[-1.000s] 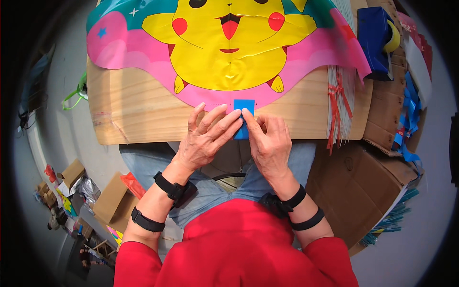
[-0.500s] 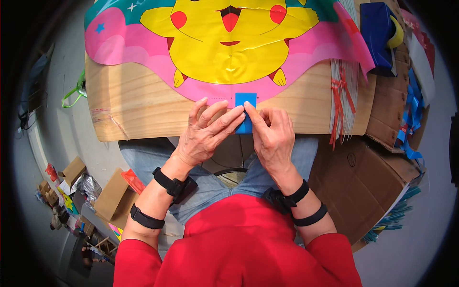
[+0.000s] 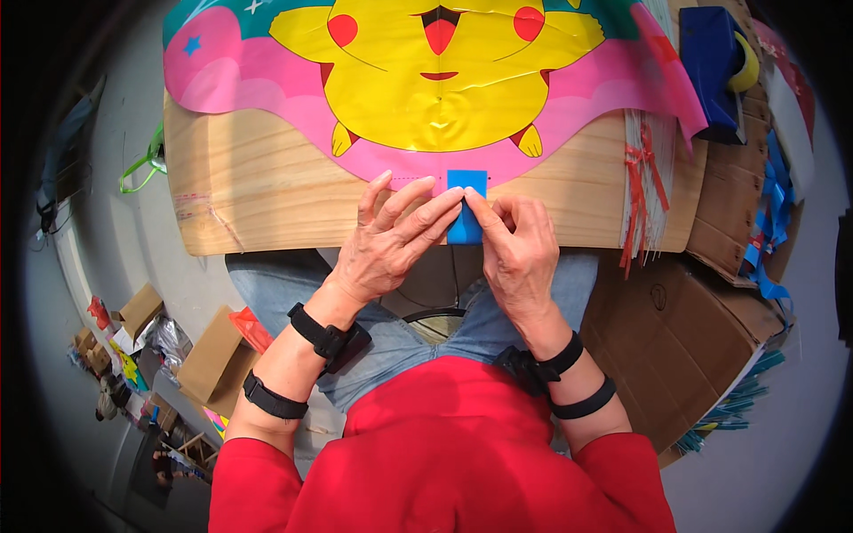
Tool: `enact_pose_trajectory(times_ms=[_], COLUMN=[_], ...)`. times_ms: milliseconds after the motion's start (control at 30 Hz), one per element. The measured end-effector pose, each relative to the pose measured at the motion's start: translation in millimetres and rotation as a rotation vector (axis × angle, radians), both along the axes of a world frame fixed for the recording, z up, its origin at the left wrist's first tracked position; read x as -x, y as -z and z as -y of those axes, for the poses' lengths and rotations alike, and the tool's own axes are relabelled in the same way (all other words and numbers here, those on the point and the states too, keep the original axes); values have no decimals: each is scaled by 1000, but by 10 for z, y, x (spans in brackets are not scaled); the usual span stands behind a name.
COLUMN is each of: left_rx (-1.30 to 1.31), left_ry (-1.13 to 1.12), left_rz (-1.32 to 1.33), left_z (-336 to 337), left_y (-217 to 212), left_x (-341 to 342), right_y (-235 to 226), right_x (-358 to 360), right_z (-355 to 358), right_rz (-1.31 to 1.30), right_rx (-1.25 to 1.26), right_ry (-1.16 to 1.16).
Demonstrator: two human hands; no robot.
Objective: The person assembles a Pikachu-themed kite by inserting a plastic rod into a sleeve and securing it with tape. They then attach blue ribbons to the kite's tail using additional tape.
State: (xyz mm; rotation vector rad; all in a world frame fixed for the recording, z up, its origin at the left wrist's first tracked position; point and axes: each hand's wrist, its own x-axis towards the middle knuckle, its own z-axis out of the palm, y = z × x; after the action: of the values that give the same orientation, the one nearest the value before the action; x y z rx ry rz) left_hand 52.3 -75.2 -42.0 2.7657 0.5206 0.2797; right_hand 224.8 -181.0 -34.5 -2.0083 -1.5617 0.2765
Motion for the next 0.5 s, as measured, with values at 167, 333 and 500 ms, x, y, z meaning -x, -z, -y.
enact_pose_trajectory(times_ms=[167,333,500], left_rx=[-16,-5,6], left_ry=[9,2,-5], left_rz=[-2,-4,-4], left_z=[2,1,12], left_y=[0,-12,-7], left_x=[5,-7,-9], right_y=[4,6,28], right_x=[-10,-14,-16], right_z=[2,3,10], right_rz=[-2,1,-9], right_rx=[-11,-6,-31], right_ry=[-7,-8,-5])
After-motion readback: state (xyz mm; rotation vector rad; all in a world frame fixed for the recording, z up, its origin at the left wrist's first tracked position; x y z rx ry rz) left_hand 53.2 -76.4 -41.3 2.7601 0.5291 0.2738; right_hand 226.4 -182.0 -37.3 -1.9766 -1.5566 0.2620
